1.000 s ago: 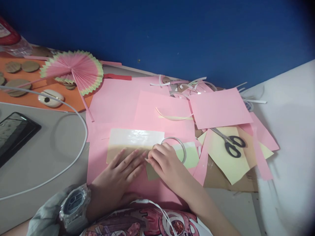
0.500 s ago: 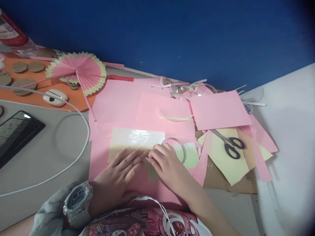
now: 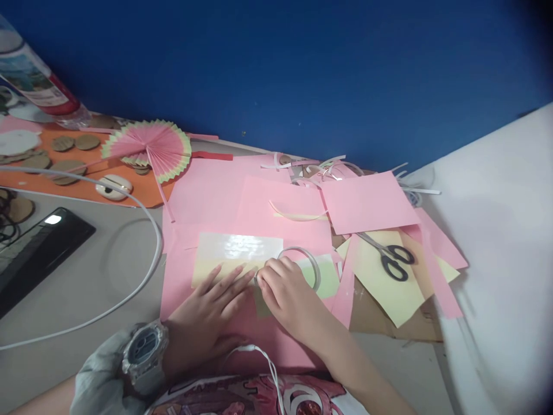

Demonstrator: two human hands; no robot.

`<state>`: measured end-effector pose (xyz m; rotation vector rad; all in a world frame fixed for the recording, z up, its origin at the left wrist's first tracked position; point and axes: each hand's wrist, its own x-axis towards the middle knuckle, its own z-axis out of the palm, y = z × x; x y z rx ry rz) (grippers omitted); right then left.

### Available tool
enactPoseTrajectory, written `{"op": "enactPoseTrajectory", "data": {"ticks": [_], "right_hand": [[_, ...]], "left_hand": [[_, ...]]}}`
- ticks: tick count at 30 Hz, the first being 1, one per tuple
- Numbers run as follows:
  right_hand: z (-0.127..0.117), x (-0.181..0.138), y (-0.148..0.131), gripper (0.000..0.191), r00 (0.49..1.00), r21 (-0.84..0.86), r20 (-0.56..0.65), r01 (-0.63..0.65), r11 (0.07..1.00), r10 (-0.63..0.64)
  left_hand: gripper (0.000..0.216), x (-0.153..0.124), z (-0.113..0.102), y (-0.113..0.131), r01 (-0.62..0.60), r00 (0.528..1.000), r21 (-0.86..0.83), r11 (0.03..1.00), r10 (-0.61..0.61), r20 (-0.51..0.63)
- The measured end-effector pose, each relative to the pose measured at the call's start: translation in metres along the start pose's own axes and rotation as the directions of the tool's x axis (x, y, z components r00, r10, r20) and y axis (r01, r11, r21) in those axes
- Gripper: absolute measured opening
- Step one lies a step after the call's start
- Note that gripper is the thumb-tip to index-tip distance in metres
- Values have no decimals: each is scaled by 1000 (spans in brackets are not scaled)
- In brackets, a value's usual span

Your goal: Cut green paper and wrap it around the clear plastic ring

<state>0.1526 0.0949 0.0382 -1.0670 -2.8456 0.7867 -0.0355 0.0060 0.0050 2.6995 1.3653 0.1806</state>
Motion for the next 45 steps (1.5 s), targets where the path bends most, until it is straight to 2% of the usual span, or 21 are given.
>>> {"op": "enactPoseTrajectory", "data": {"ticks": [10,22,38,45], "right_hand": [[11,1,0,18,999,-65,-24,-48,997,47],[8,3,-1,16,998,-54,-29,-63,997,61],[4,8,-4,15,996,-50,9,-88,995,88],[3,8,-6,14,995,-65,14,-93,994,94]], "left_hand": [[70,4,-2,0,-3,999,-41,999,5,47],[70,4,-3,-1,-3,999,-40,999,4,38],[77,2,0,1,10,999,-7,1000,-10,-35],[71,2,-3,1,17,999,-23,1000,-18,-41]]}}
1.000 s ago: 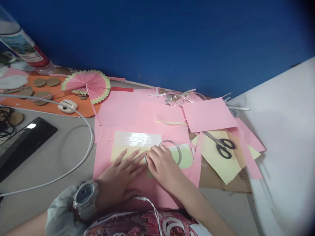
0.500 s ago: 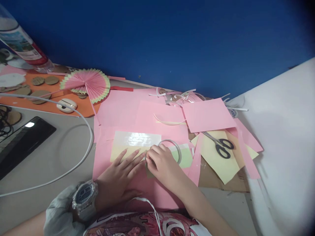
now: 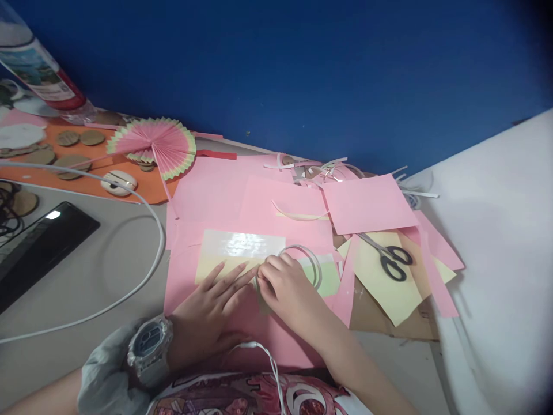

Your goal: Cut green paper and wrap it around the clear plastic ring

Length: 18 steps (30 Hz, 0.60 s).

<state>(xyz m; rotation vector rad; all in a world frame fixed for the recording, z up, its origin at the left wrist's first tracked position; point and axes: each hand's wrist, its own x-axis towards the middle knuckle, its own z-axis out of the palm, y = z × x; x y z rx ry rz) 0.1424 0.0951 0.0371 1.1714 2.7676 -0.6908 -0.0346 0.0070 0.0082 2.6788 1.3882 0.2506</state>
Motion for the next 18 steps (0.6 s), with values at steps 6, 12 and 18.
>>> {"op": "enactPoseTrajectory", "data": {"ticks": [6,12,18], "right_hand": [[-1,0,0,13,1000,-5,7,2,1000,-2],[-8,-2,-2,18,999,-30,29,17,999,-16],[-17,-2,-5,27,997,-26,73,43,999,-41]], "left_hand": [[73,0,2,0,6,1000,-1,1000,-6,26],[77,0,2,-1,-5,999,4,1000,5,48],[87,2,3,10,19,1000,26,999,-20,12]]}}
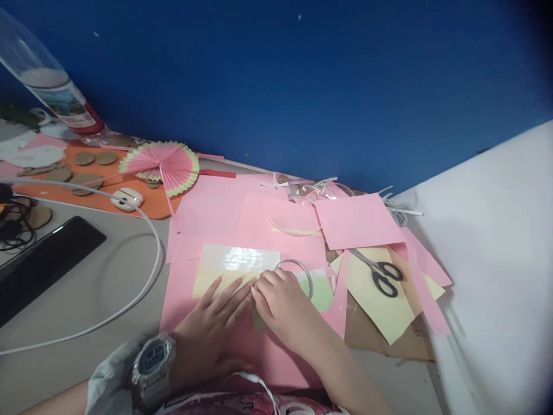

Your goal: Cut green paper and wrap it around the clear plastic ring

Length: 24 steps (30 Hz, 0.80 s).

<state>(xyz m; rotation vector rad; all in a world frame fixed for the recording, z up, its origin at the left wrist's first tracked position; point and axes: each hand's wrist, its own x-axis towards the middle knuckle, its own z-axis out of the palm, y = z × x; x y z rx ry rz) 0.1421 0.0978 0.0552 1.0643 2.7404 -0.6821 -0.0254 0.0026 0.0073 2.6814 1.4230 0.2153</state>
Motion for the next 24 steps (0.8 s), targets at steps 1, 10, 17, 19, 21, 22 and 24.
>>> {"op": "enactPoseTrajectory", "data": {"ticks": [1,10,17,19,21,22,24], "right_hand": [[0,0,0,29,1000,0,0,0,1000,0],[7,2,-5,25,998,-67,-53,-44,997,41],[0,4,-13,24,992,-142,-72,-111,984,102],[-5,3,-15,28,989,-147,-73,-136,980,126],[-11,2,-14,31,989,-143,-67,-139,980,130],[-14,1,-14,33,990,-133,-60,-136,982,129],[-20,-1,-12,36,991,-94,-35,-129,987,126]], "left_hand": [[89,0,1,4,7,1000,10,1000,-7,-17],[89,9,26,26,166,979,212,963,-136,-152],[47,16,62,35,246,968,492,835,-190,-161],[46,18,65,35,259,964,503,824,-193,-180],[48,18,65,35,249,967,510,823,-178,-184],[49,17,65,35,239,969,518,822,-167,-182],[48,16,64,34,215,975,538,815,-146,-168]]}}
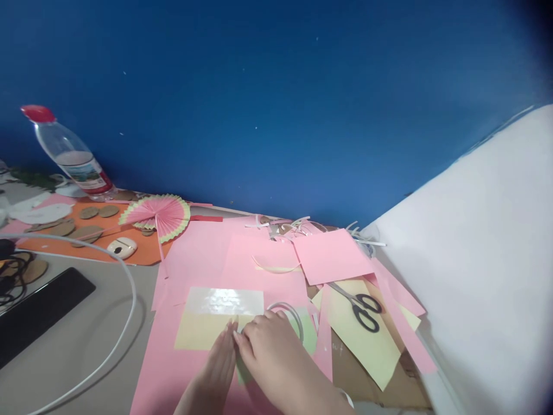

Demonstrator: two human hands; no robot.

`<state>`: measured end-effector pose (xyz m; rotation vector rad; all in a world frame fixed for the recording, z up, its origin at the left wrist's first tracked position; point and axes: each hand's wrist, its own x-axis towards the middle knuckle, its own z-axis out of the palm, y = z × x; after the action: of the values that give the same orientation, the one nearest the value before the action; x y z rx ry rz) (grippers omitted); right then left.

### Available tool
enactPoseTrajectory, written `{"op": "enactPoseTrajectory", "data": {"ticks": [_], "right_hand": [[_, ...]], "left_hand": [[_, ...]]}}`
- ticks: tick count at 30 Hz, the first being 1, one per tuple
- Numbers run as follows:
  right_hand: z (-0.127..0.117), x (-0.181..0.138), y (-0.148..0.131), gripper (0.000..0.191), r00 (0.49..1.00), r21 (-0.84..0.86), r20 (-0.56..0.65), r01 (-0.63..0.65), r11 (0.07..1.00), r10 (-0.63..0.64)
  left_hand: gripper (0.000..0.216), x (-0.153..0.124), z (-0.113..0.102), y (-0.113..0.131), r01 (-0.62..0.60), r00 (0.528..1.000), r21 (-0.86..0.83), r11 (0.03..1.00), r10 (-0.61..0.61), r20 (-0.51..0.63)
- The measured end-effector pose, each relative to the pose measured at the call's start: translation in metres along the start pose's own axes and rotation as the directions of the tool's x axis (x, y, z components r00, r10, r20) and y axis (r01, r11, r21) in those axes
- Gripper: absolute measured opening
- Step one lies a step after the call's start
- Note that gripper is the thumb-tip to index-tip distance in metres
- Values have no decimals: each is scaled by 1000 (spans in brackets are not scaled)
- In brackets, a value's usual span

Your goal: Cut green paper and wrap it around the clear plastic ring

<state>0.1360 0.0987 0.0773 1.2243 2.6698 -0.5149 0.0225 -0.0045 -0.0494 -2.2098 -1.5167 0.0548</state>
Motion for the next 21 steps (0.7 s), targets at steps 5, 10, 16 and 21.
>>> {"op": "enactPoseTrajectory", "data": {"ticks": [5,10,16,21], "right_hand": [[-12,-7,5,38,1000,146,23,11,989,-14],[-17,-14,7,36,1000,256,21,-18,966,14],[-13,-16,17,27,990,342,27,-140,929,139],[-18,-19,27,52,974,491,122,-225,842,189]], "left_hand": [[47,-1,-1,-2,-24,1000,20,1000,24,-11],[53,-1,-3,-5,-38,999,-49,998,38,-11],[52,0,-13,-10,-49,997,0,999,49,54],[57,2,-24,-15,-79,990,21,997,76,119]]}}
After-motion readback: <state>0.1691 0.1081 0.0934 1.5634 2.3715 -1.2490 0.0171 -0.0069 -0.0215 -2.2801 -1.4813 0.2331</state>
